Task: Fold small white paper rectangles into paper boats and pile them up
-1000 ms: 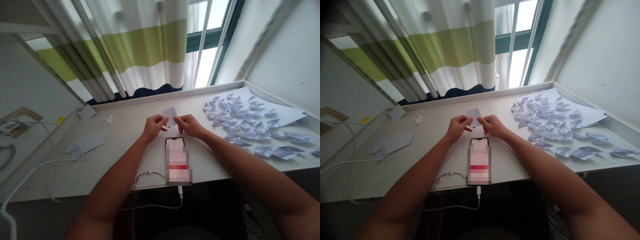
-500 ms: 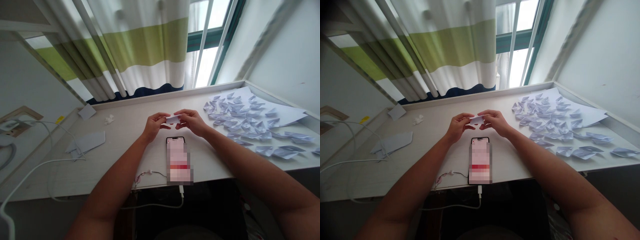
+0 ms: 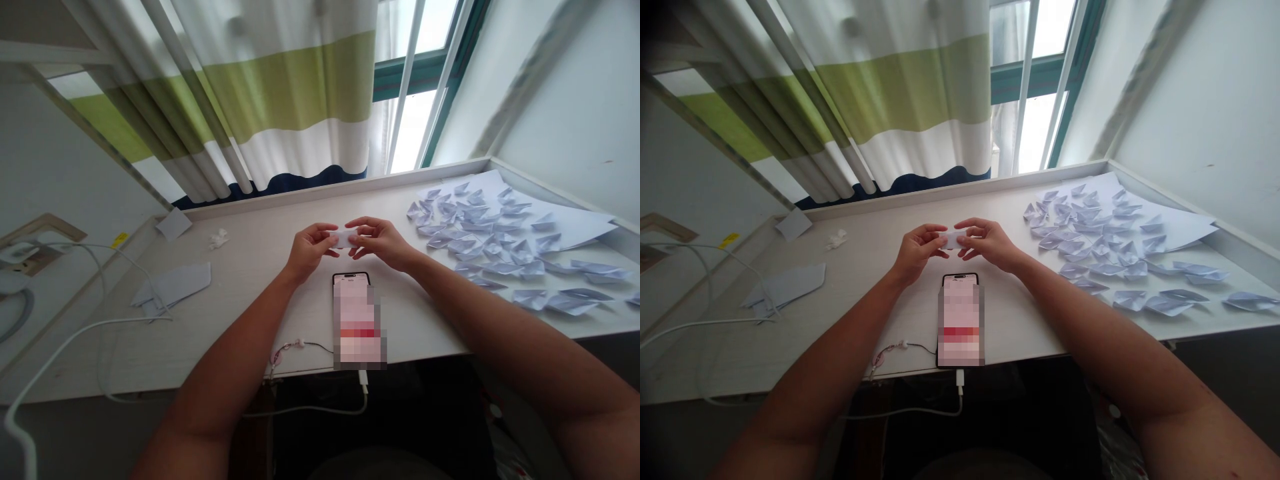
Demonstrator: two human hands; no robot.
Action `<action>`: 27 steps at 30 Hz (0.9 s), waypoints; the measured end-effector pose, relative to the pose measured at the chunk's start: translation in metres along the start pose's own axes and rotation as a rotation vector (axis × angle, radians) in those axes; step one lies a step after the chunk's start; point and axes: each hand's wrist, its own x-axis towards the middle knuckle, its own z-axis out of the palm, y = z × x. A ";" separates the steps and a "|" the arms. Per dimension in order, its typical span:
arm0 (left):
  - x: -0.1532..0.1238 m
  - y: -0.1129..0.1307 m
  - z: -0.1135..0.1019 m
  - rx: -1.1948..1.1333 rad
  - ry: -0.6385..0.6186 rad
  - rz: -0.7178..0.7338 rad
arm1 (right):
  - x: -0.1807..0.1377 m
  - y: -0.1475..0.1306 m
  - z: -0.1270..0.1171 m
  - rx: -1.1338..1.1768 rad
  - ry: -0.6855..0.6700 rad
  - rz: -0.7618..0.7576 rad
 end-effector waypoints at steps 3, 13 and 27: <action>0.001 -0.003 -0.001 0.067 -0.021 0.039 | 0.001 0.002 0.000 -0.056 0.001 0.021; 0.002 -0.003 0.002 0.037 0.035 0.053 | 0.003 0.000 0.001 -0.285 0.023 -0.035; 0.002 -0.007 0.002 0.171 -0.024 0.010 | 0.000 0.003 0.008 -0.318 -0.091 -0.003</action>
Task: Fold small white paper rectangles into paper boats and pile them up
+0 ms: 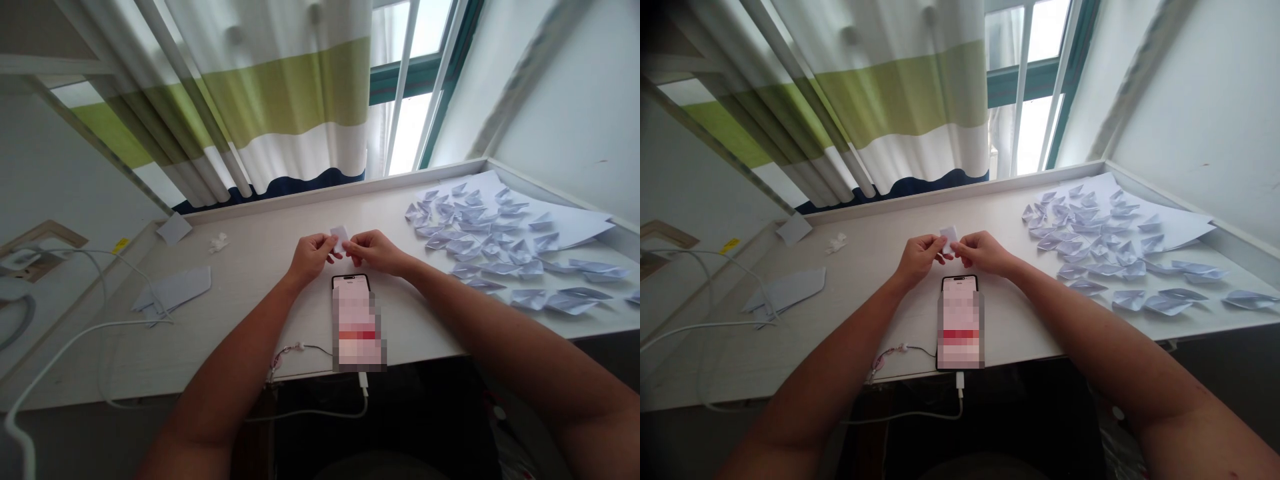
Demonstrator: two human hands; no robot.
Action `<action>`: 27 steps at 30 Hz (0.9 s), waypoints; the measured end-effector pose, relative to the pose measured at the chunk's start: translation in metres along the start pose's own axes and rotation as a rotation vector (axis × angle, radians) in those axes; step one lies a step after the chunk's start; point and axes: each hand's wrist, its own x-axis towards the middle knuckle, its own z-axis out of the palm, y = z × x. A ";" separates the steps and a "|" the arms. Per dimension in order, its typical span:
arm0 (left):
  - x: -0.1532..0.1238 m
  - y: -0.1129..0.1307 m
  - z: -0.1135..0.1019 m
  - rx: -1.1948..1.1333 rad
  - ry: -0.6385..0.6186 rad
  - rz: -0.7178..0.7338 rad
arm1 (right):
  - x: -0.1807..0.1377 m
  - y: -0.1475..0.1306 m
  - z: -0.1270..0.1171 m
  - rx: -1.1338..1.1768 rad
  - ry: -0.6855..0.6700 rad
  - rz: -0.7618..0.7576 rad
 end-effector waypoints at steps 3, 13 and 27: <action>-0.001 0.000 0.002 0.024 -0.022 -0.003 | -0.001 -0.001 -0.001 -0.039 0.016 -0.051; -0.003 0.001 0.005 0.034 -0.125 0.055 | 0.001 0.001 -0.005 -0.067 0.128 -0.137; -0.002 0.002 0.005 -0.096 -0.038 -0.033 | 0.002 0.002 -0.003 0.097 0.117 -0.093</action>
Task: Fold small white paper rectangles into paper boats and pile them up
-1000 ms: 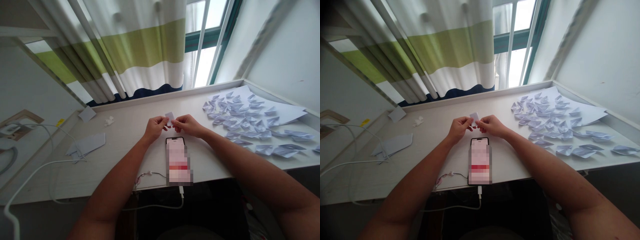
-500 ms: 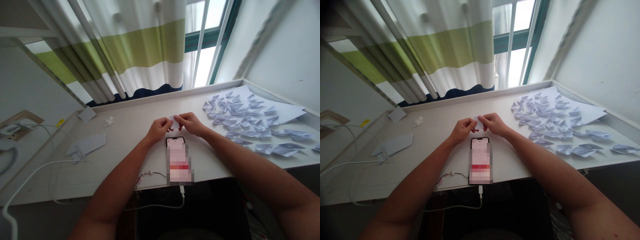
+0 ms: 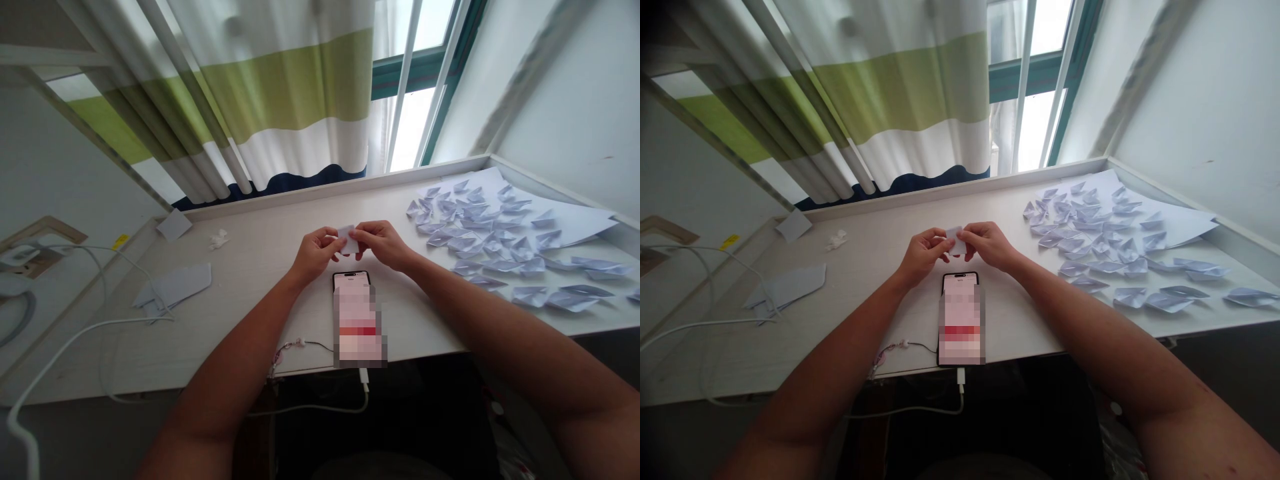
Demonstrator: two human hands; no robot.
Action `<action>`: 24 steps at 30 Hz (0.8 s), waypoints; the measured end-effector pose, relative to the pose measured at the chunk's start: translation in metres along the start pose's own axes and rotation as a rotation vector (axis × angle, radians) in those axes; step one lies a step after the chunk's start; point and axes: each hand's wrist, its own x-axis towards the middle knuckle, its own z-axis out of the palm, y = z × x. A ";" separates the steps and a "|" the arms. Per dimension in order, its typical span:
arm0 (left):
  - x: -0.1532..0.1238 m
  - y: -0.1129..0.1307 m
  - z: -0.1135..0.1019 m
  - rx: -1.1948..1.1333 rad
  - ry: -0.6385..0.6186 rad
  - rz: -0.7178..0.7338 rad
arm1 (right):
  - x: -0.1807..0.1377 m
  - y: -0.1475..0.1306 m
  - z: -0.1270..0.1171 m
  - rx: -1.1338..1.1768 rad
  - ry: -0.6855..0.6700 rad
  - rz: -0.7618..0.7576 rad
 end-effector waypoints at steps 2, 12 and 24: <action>0.001 0.000 0.000 -0.008 0.039 0.015 | 0.000 0.003 0.001 -0.001 -0.017 0.016; 0.003 0.002 -0.003 -0.183 0.203 -0.105 | -0.005 -0.001 0.004 -0.383 0.030 -0.305; 0.001 0.004 -0.001 -0.321 0.081 -0.161 | -0.002 -0.001 0.001 -0.140 0.067 -0.203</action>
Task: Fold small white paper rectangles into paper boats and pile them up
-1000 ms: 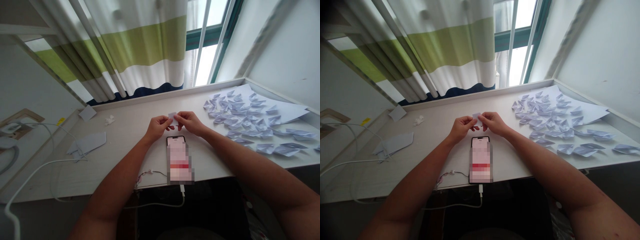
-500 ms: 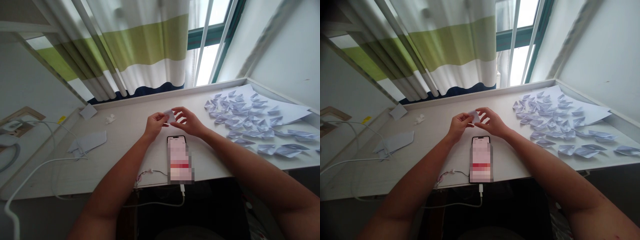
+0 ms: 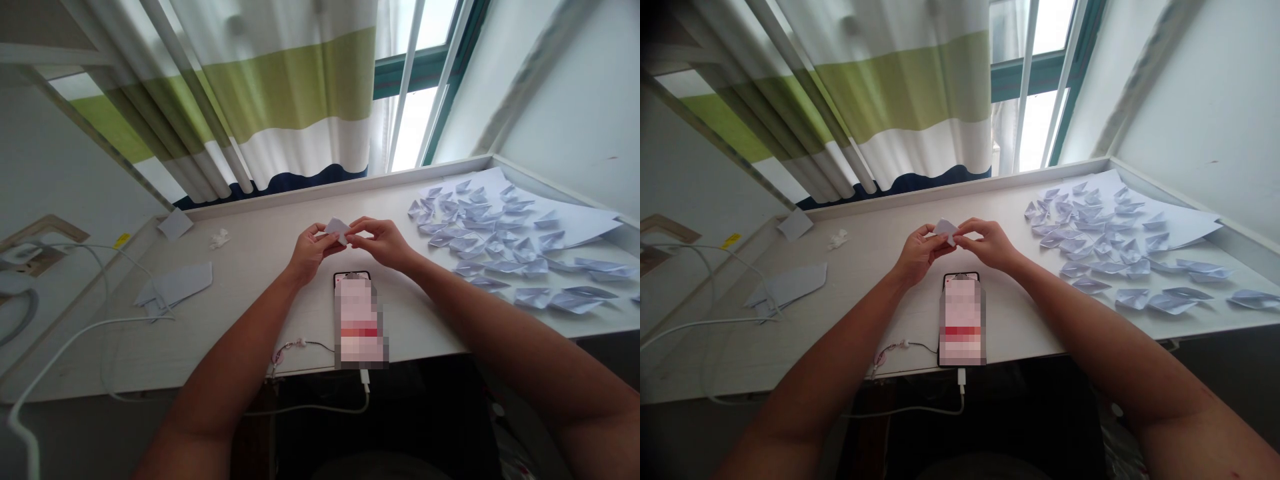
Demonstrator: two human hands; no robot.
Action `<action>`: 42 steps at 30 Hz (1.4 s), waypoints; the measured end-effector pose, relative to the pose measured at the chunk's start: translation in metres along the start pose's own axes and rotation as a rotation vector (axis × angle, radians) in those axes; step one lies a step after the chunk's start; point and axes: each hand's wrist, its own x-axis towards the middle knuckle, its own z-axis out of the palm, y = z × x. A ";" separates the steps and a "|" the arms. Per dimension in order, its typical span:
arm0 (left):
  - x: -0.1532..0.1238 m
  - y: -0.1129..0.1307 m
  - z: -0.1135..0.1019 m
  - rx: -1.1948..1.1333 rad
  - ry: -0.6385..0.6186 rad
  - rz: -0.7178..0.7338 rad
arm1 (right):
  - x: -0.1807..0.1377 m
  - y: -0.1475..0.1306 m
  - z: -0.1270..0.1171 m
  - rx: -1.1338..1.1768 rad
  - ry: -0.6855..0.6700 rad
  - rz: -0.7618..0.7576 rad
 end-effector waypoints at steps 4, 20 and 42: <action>0.000 0.001 0.000 -0.006 0.009 -0.002 | 0.001 -0.001 -0.003 0.012 -0.003 0.027; 0.002 0.005 -0.008 0.047 0.031 -0.023 | -0.001 -0.002 -0.006 -0.092 -0.145 -0.038; -0.001 0.000 -0.009 0.132 -0.175 -0.042 | 0.002 0.004 -0.003 -0.042 0.029 0.062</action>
